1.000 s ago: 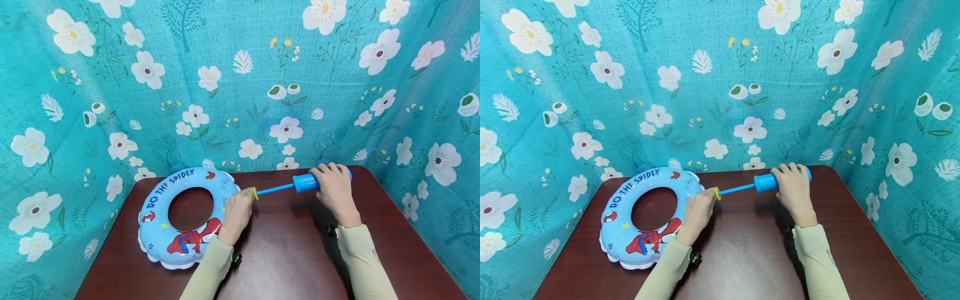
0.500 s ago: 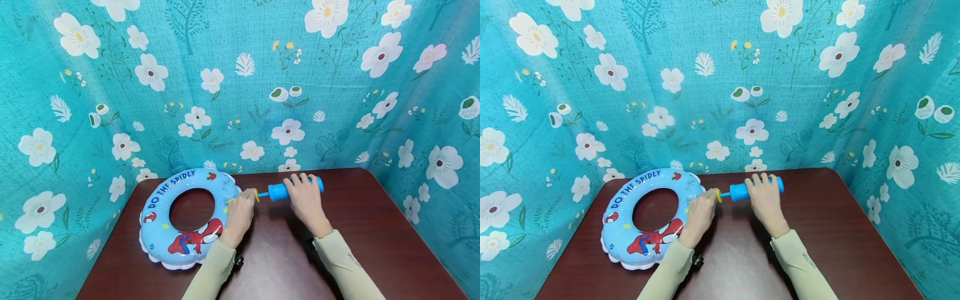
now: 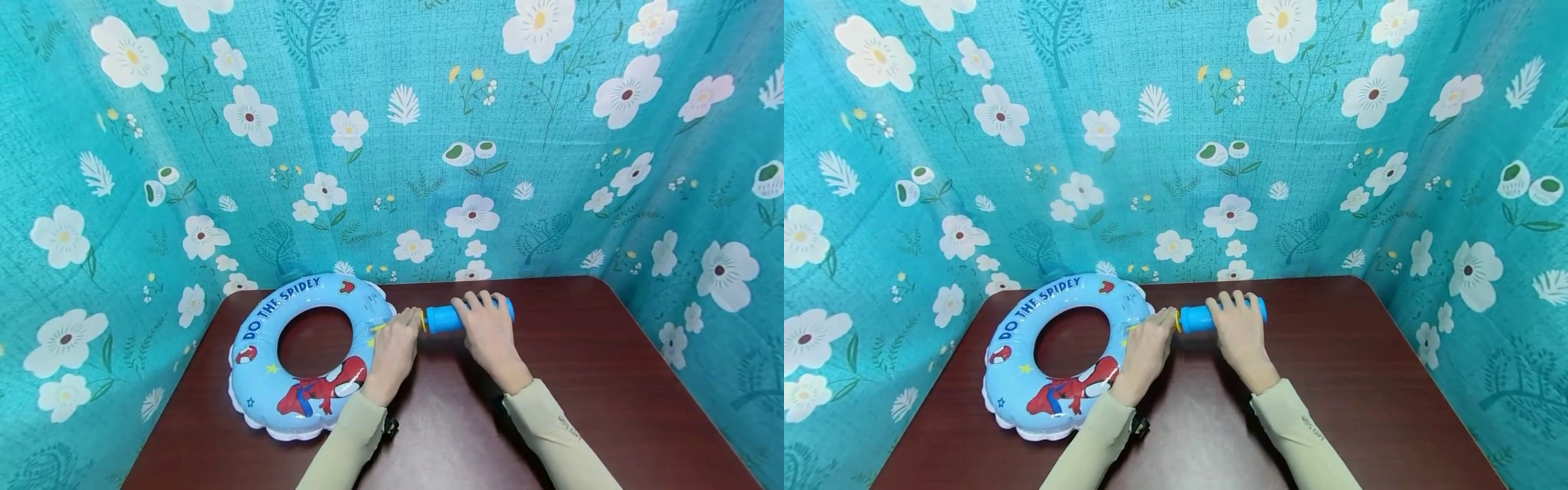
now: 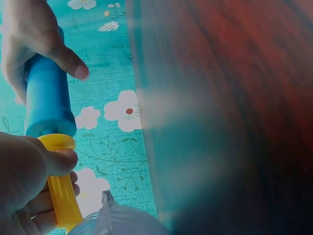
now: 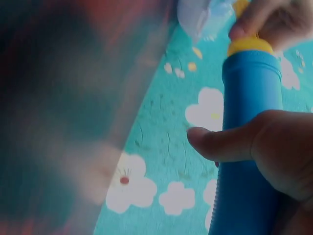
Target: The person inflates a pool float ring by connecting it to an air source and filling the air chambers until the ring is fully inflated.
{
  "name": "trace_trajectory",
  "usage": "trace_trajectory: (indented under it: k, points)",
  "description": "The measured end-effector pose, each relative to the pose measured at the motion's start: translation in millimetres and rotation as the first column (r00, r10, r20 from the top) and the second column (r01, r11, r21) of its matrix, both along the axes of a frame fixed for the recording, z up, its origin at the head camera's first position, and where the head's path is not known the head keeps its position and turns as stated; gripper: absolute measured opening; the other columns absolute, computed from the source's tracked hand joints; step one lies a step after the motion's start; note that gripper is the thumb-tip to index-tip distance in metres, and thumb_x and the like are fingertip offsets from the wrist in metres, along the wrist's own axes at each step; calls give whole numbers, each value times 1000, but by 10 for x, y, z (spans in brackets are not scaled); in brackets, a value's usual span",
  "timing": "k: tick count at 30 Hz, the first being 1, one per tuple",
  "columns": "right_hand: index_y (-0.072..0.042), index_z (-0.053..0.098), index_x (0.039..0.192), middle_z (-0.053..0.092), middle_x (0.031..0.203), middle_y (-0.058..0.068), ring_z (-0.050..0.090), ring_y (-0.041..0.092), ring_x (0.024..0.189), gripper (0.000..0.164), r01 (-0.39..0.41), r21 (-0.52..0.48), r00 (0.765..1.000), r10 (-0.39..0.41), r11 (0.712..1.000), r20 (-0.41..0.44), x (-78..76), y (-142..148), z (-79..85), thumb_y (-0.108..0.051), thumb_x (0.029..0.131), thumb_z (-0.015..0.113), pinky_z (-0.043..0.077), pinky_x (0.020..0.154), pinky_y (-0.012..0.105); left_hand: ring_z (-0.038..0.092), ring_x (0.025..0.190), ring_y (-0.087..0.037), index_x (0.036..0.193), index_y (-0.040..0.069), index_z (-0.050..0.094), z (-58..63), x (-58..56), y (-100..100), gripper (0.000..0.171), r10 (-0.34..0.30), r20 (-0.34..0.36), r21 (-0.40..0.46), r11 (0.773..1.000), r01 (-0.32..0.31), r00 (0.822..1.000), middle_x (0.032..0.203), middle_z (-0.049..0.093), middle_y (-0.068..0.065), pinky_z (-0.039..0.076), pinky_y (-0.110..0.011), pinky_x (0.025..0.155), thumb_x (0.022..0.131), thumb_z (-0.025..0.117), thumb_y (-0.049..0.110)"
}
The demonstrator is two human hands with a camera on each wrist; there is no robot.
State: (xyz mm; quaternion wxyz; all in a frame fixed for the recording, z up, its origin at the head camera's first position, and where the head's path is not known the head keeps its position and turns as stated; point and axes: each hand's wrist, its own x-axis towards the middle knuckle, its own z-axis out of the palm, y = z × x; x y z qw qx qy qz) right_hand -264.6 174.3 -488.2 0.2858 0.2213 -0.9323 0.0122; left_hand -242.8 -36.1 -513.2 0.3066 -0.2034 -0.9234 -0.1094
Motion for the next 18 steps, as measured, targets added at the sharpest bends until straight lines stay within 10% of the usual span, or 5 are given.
trace_trajectory:
  k: [18]
  points:
    - [-8, 74, 121, 74, 113, 19, 60, 43, 110, 65, 40, -127, 999, -40, 991, 1, -120, 958, 359, 5, 60, 91, 42, 102, 65, 76, 117, -23, 131, 7, 75, -12, -32, -35, 29, 11, 12, 54, 998, -12, 1000, 130, 77, -8, 64, -38, 84, 103, 72, 12]
